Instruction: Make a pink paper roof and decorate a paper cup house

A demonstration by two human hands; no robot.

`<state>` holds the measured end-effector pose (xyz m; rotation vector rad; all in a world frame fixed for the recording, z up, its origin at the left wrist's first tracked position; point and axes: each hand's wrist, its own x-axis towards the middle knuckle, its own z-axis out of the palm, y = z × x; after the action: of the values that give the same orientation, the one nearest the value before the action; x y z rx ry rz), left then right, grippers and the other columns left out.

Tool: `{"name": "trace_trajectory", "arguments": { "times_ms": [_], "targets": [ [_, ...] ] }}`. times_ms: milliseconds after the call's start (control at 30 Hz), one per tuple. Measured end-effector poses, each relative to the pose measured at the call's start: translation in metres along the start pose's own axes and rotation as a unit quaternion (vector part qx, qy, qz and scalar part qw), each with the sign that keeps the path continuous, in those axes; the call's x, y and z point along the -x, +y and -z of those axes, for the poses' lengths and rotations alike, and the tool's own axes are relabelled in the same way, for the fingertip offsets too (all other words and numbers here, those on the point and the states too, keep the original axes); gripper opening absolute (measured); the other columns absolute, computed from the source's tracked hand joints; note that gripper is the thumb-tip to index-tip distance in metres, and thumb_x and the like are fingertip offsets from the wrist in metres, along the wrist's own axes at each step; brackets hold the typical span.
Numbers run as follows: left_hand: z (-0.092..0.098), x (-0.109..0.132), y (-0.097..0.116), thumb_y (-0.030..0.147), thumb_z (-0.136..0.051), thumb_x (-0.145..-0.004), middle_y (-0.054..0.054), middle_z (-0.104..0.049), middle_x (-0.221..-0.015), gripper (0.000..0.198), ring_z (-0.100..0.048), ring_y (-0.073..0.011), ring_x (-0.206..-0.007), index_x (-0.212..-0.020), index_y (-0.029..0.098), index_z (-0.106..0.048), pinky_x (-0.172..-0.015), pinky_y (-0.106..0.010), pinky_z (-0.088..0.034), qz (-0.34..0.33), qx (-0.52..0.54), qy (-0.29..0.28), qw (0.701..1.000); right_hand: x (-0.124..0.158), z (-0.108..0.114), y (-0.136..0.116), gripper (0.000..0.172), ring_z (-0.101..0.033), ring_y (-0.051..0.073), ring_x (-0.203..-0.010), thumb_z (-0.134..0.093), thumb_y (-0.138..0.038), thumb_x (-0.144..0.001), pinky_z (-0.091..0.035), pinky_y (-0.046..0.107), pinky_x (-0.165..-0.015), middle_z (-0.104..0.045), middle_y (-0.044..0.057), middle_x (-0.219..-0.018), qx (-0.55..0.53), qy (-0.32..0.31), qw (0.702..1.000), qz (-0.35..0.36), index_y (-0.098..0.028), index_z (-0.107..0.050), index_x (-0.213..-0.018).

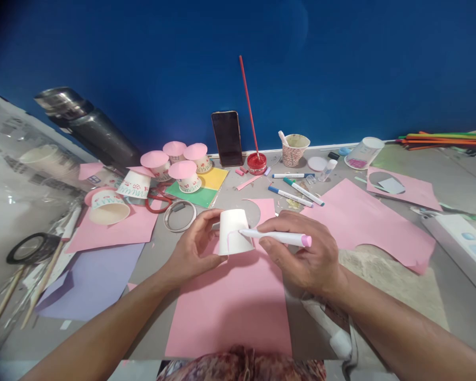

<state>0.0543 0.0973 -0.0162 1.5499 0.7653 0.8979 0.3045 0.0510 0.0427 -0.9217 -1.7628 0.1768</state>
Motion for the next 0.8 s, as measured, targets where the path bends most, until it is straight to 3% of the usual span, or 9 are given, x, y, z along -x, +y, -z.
{"name": "trace_trajectory", "arguments": {
  "times_ms": [467, 800],
  "targets": [
    [-0.0028, -0.0015, 0.0013, 0.023, -0.084, -0.08, -0.011, -0.051, -0.148, 0.07, -0.051, -0.0335, -0.141, -0.141, 0.031, -0.052, -0.112, -0.048, -0.049, -0.001, 0.014, -0.002, 1.0, 0.0046, 0.0018, 0.0006, 0.014, -0.076, 0.023, -0.069, -0.067, -0.017, -0.095, -0.062, 0.036, -0.062, -0.082, 0.005, -0.083, 0.036, 0.008, 0.999, -0.036, -0.026, -0.078, -0.095],
    [-0.0022, -0.0013, 0.0006, 0.022, -0.086, -0.078, -0.011, -0.052, -0.148, 0.072, -0.05, -0.0353, -0.142, -0.142, 0.031, -0.053, -0.113, -0.05, -0.049, 0.009, 0.012, 0.002, 1.0, 0.0001, 0.0023, 0.0001, 0.017, -0.077, 0.021, -0.065, -0.068, -0.011, -0.091, -0.06, 0.032, -0.058, -0.083, 0.003, -0.081, 0.038, 0.0, 0.999, -0.022, -0.027, -0.074, -0.092]
  ]
}}
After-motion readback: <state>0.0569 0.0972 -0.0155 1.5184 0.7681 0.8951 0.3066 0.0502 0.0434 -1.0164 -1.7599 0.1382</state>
